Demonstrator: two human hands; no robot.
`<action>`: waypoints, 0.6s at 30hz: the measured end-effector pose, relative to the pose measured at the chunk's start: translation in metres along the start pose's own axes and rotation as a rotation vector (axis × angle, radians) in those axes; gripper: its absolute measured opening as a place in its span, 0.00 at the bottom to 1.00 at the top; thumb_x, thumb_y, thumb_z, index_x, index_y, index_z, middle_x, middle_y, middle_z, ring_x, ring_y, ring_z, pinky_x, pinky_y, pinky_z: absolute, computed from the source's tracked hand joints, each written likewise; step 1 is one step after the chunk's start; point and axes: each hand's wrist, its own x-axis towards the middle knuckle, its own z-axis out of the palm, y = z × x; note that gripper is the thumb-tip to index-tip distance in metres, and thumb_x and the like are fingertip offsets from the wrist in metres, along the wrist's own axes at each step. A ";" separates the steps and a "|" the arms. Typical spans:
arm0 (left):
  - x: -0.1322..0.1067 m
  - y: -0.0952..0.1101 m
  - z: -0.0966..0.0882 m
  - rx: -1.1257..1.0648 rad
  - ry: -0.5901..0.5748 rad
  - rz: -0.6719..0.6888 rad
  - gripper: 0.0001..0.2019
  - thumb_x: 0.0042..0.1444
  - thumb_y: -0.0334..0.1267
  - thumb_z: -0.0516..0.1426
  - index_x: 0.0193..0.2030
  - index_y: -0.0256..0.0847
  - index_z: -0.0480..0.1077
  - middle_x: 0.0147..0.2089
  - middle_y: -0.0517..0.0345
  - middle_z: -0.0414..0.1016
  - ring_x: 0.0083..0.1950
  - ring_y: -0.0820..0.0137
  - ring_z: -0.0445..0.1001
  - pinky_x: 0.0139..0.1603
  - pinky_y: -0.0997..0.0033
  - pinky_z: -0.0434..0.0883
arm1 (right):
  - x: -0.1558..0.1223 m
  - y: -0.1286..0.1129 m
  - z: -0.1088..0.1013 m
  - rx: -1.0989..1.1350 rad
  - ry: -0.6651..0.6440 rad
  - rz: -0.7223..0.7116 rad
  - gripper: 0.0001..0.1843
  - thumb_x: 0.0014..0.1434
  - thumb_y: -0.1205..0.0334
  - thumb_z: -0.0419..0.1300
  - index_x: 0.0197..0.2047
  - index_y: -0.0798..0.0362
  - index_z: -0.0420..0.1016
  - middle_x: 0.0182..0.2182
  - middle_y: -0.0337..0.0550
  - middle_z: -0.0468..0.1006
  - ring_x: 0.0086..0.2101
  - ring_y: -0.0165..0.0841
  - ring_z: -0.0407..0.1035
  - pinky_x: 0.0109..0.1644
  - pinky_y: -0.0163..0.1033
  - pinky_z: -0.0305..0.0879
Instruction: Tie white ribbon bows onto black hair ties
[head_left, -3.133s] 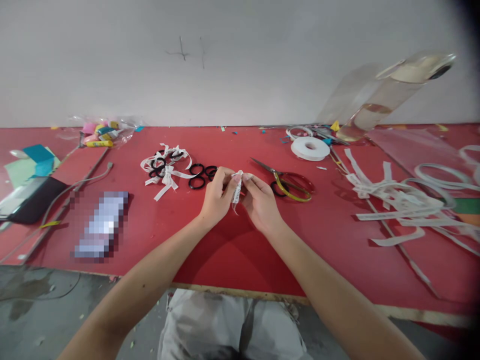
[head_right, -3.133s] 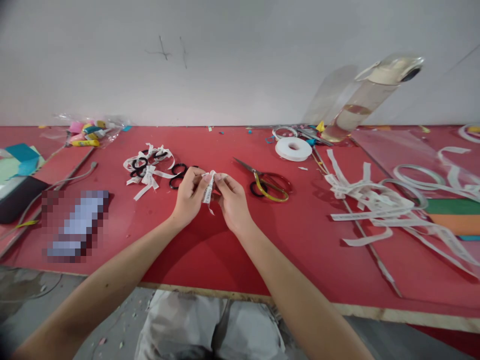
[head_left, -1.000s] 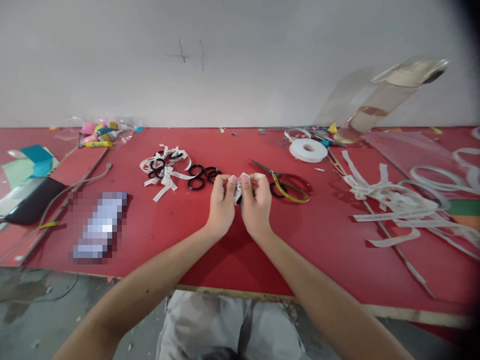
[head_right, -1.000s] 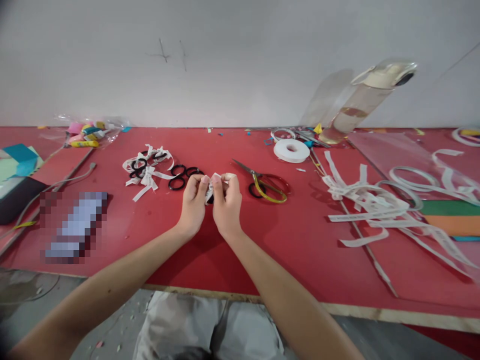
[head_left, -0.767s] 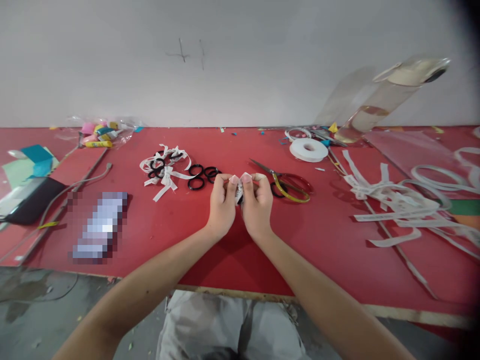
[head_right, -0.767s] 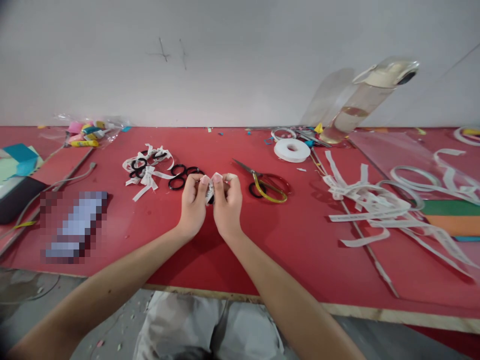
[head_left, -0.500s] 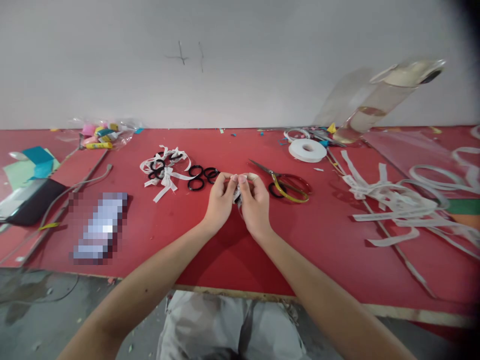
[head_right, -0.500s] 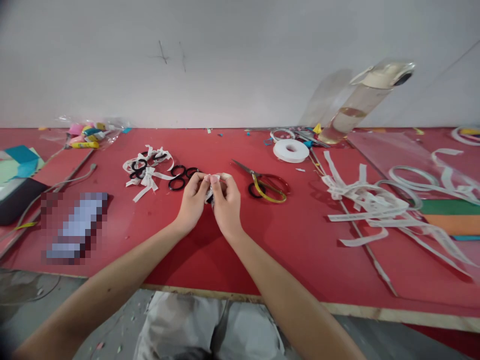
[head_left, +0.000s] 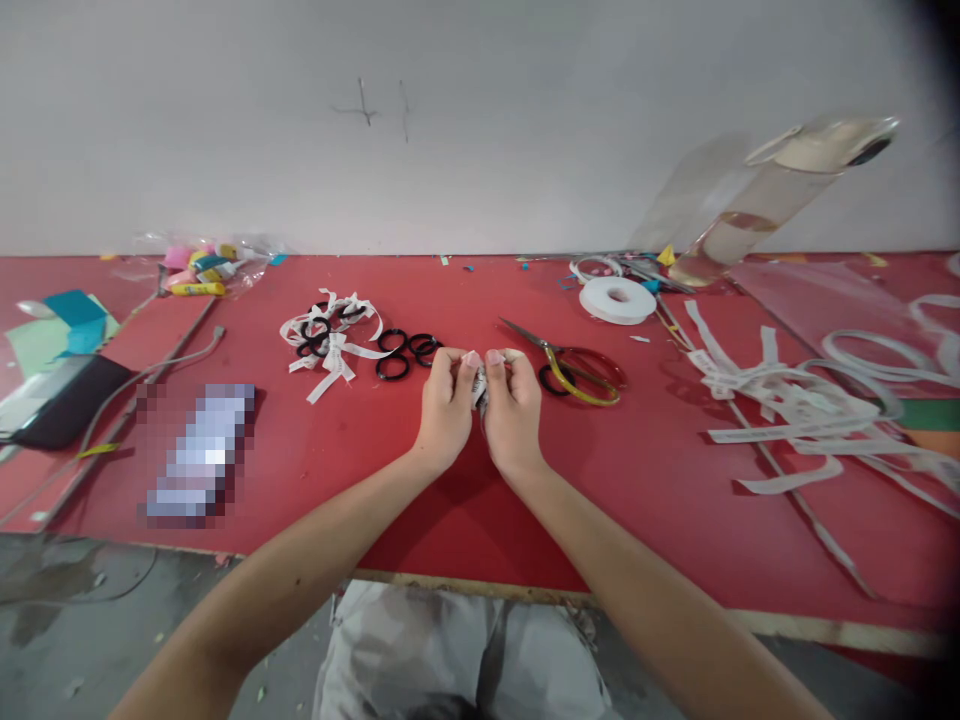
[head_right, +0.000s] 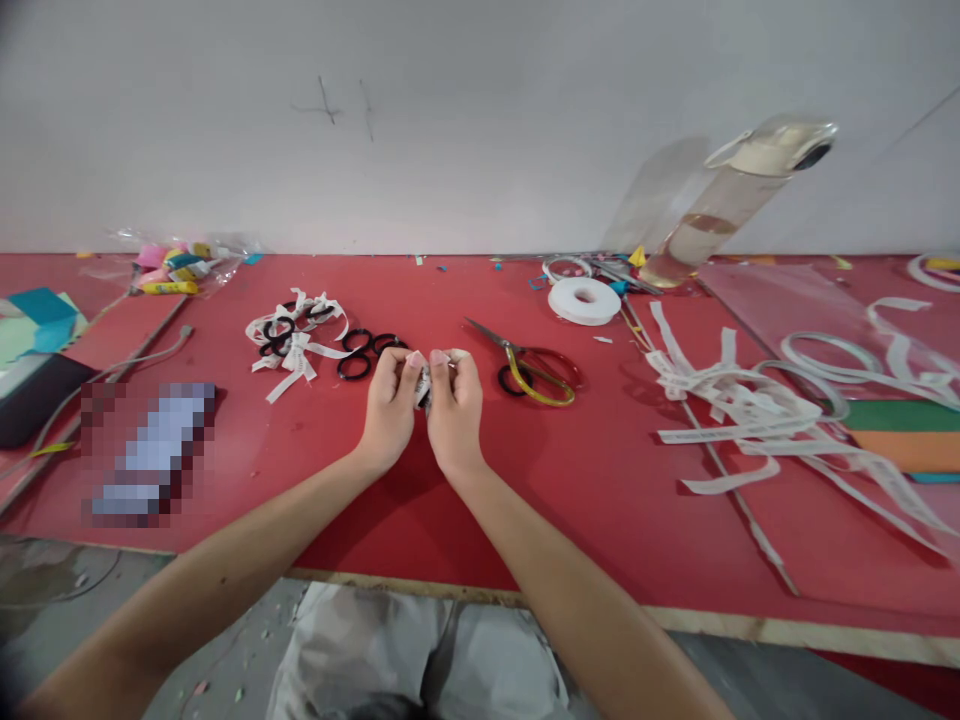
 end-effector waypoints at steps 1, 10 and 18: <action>-0.001 0.000 0.000 -0.004 0.009 0.003 0.13 0.65 0.48 0.53 0.37 0.41 0.64 0.30 0.63 0.68 0.30 0.77 0.67 0.31 0.77 0.64 | -0.001 0.000 0.000 0.008 0.000 0.003 0.16 0.65 0.47 0.54 0.34 0.50 0.64 0.26 0.33 0.67 0.26 0.27 0.63 0.29 0.33 0.60; 0.004 -0.003 0.002 -0.181 -0.010 -0.109 0.15 0.62 0.50 0.56 0.33 0.40 0.63 0.28 0.65 0.63 0.28 0.77 0.62 0.30 0.77 0.63 | 0.000 0.005 0.000 0.038 -0.001 0.016 0.15 0.65 0.48 0.55 0.35 0.51 0.65 0.27 0.34 0.68 0.26 0.27 0.63 0.30 0.33 0.60; 0.002 0.004 -0.005 0.133 -0.085 -0.002 0.13 0.67 0.48 0.51 0.37 0.42 0.62 0.29 0.63 0.69 0.29 0.76 0.66 0.30 0.76 0.62 | -0.003 0.001 -0.001 -0.095 -0.017 -0.027 0.14 0.66 0.48 0.53 0.38 0.50 0.64 0.28 0.37 0.72 0.29 0.30 0.68 0.34 0.36 0.64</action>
